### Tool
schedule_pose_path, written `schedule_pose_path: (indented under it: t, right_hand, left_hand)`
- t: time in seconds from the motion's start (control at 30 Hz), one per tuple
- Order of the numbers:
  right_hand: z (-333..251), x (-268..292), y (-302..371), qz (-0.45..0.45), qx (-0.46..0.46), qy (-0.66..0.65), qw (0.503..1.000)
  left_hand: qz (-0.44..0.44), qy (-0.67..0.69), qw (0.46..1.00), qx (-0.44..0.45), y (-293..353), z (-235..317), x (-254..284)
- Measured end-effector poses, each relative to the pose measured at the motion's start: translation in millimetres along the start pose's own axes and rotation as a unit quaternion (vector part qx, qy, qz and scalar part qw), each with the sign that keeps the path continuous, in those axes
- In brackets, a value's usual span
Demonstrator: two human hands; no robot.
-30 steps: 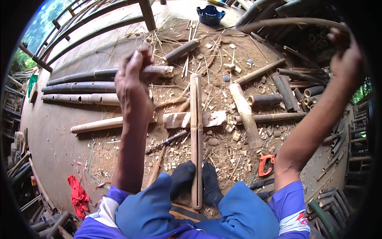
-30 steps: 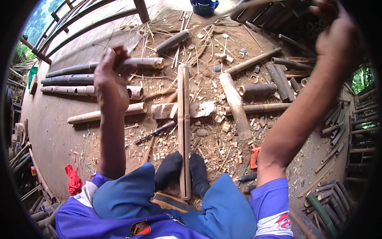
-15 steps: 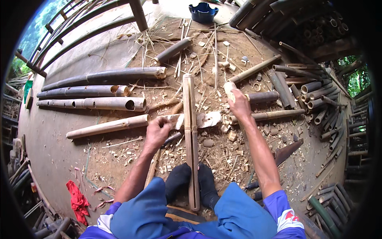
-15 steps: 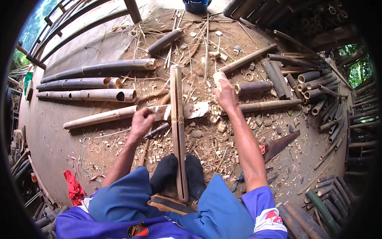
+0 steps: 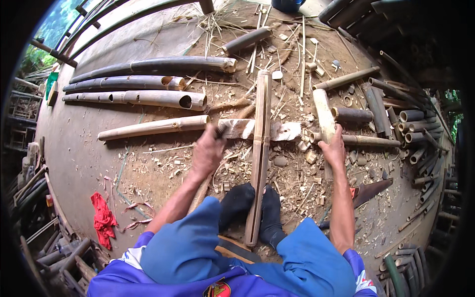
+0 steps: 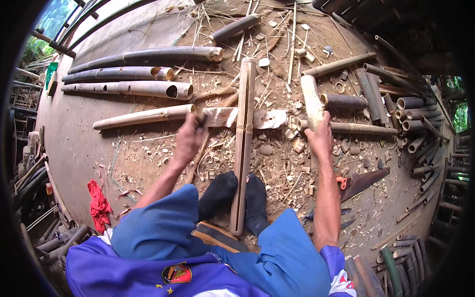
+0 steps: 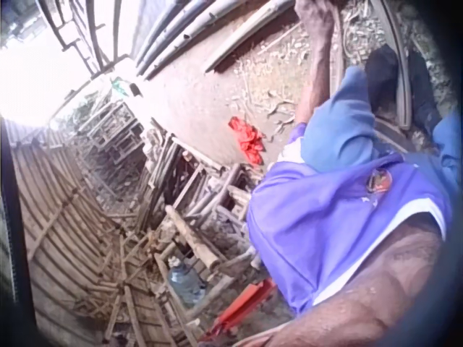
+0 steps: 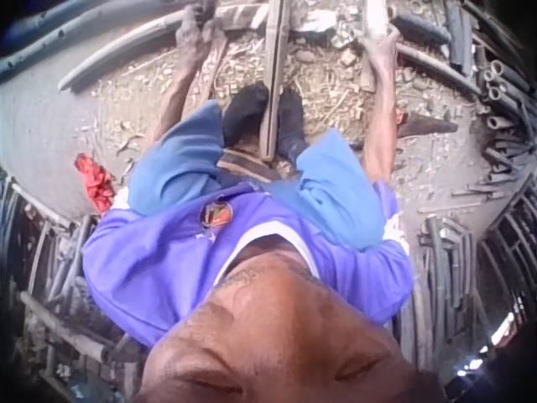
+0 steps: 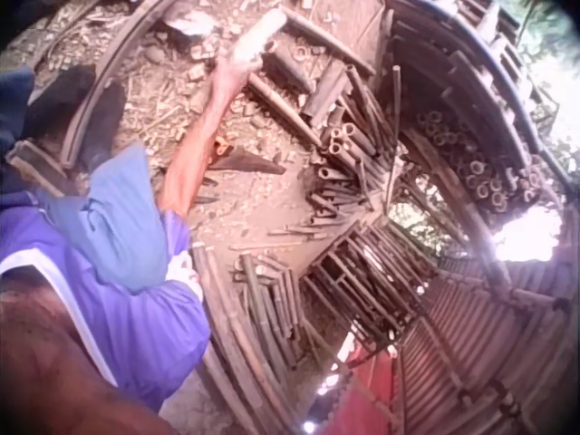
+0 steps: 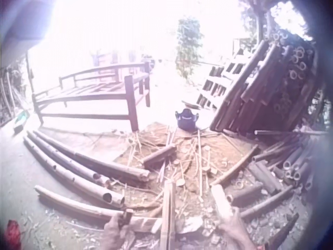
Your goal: The person saws a segment of bamboo and then uses a chisel and mallet to split it.
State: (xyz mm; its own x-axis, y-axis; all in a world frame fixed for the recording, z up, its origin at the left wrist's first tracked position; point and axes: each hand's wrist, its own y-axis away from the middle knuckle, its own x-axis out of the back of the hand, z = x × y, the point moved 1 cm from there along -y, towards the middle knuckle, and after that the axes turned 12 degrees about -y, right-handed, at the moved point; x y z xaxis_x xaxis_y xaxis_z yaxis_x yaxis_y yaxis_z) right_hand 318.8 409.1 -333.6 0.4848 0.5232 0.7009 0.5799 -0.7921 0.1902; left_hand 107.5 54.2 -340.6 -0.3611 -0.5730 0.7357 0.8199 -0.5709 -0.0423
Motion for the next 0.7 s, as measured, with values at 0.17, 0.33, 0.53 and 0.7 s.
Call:
schedule_pose_path:
  t: [0.17, 0.33, 0.53, 0.7]
  right_hand:
    - [-46.6, 34.1, 26.3, -0.062, -0.031, -0.442, 0.894]
    - [-111.0, 52.6, 67.2, -0.077, 0.047, -0.567, 0.819]
    - [-133.4, 64.8, 104.0, -0.108, 0.09, -0.563, 0.815]
    - [-127.5, 65.4, 125.4, -0.061, 0.104, -0.563, 0.817]
  left_hand:
    - [0.039, 0.443, 0.876, 0.185, -83.2, 43.2, 48.1]
    - [-0.062, 0.532, 0.833, 0.14, -122.8, 83.7, 24.7]
    - [-0.188, 0.448, 0.874, -0.022, -129.9, 159.1, 1.2]
    - [-0.294, 0.455, 0.84, -0.025, -125.5, 179.0, -25.5]
